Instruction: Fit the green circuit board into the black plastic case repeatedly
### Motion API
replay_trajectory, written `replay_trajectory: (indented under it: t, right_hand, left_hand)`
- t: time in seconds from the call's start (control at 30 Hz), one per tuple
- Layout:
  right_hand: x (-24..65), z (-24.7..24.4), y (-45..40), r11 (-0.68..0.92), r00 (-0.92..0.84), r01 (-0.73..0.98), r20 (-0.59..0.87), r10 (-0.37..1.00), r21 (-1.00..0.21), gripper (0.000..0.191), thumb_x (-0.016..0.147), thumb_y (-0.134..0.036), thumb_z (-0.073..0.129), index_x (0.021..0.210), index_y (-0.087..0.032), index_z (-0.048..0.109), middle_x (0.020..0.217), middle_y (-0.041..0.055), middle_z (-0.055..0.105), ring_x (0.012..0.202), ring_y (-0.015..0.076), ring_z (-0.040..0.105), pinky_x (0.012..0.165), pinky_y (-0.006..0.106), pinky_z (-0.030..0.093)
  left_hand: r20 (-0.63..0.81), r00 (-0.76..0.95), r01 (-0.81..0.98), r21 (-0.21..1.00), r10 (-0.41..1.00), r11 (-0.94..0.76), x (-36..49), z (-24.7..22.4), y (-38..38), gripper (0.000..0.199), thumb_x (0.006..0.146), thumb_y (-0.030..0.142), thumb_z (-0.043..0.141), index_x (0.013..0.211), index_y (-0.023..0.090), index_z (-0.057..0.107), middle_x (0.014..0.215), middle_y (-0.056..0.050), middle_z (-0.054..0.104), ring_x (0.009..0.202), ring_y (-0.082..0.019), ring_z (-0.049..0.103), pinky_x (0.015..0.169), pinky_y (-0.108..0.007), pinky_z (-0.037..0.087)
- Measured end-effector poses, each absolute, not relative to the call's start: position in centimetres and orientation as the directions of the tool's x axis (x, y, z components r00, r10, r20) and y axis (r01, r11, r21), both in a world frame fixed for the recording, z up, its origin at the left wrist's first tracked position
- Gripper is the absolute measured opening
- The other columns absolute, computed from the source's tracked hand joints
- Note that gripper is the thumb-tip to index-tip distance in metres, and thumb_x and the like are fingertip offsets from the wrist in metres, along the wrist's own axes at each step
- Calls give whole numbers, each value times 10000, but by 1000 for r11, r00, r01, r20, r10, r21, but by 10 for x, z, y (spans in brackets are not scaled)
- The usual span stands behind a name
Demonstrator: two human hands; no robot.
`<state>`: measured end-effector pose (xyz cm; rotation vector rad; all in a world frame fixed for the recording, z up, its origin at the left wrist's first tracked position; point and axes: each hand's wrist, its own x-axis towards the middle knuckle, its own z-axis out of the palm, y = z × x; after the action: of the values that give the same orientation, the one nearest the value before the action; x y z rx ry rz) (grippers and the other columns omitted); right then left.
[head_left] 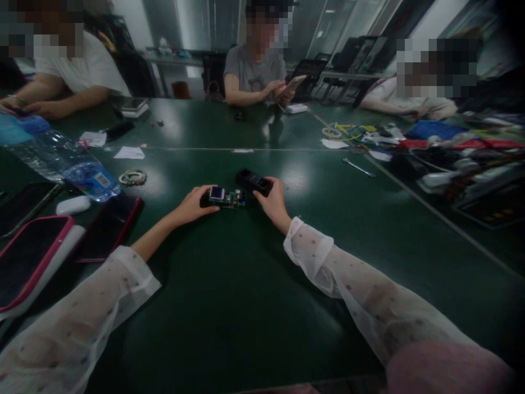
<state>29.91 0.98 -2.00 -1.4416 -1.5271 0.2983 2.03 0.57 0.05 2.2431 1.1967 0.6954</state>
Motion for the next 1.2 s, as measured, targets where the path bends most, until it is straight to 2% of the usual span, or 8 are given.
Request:
replay_trajectory:
  t: [0.23,0.53,0.67,0.77,0.87,0.97,1.07,1.2]
  right_hand:
    - [299,-21,9,269,172,654,485,857,-707,515,688,-191,702,1145,-193,464,1161,125,505,1122,300,500,993,538,428]
    - [301,-25,12,274,169,636,477,863,-721,482,728,-200,691,1159,-186,476,1164,128,523,1106,285,528,985,520,447]
    - [300,-24,11,279,169,601,460,872,-749,477,776,-236,661,1201,-146,465,1189,162,529,1121,287,540,996,495,454]
    - [297,-19,6,326,152,558,480,864,-763,469,835,-299,613,1249,-167,435,1212,152,533,1139,278,545,1000,483,463]
    - [292,-11,-3,407,91,548,536,840,-731,479,896,-384,540,1311,-193,393,1261,145,509,1175,263,530,1007,460,467]
    - [287,-2,-12,505,-8,553,602,799,-663,516,918,-456,494,1359,-229,352,1281,133,484,1169,262,530,1009,482,467]
    - [283,2,-18,609,-141,530,646,750,-591,522,919,-455,495,1375,-256,339,1279,121,473,1197,268,505,1021,490,460]
    - [281,4,-21,657,-245,510,639,730,-555,504,925,-418,498,1380,-282,331,1277,113,465,1214,271,488,1040,492,446]
  left_hand:
    - [203,483,595,638,852,-489,19,-2,7,656,787,469,688,1358,265,436,1332,-77,524,1228,-298,469,1005,-484,408]
    - [204,487,588,642,849,-492,18,-3,7,668,785,470,685,1366,265,428,1337,-76,519,1230,-301,465,996,-489,410]
    - [203,484,593,639,851,-489,18,-3,7,669,786,470,683,1369,271,422,1336,-78,518,1228,-303,469,992,-492,409]
    - [214,485,591,635,848,-498,19,-2,7,654,789,458,683,1362,271,428,1334,-79,521,1228,-304,470,996,-490,405]
    - [215,491,591,630,844,-504,19,-1,6,646,794,451,677,1361,269,427,1342,-77,519,1230,-304,467,993,-485,408]
    - [219,486,601,619,846,-506,20,-2,6,649,791,440,680,1359,252,427,1337,-85,520,1222,-299,474,996,-474,407]
    - [221,472,618,608,854,-499,20,-5,8,644,784,443,686,1339,225,443,1315,-104,529,1195,-301,495,983,-469,416]
    - [236,483,614,595,843,-519,19,-8,11,637,785,449,684,1326,201,456,1298,-123,537,1178,-305,504,974,-472,420]
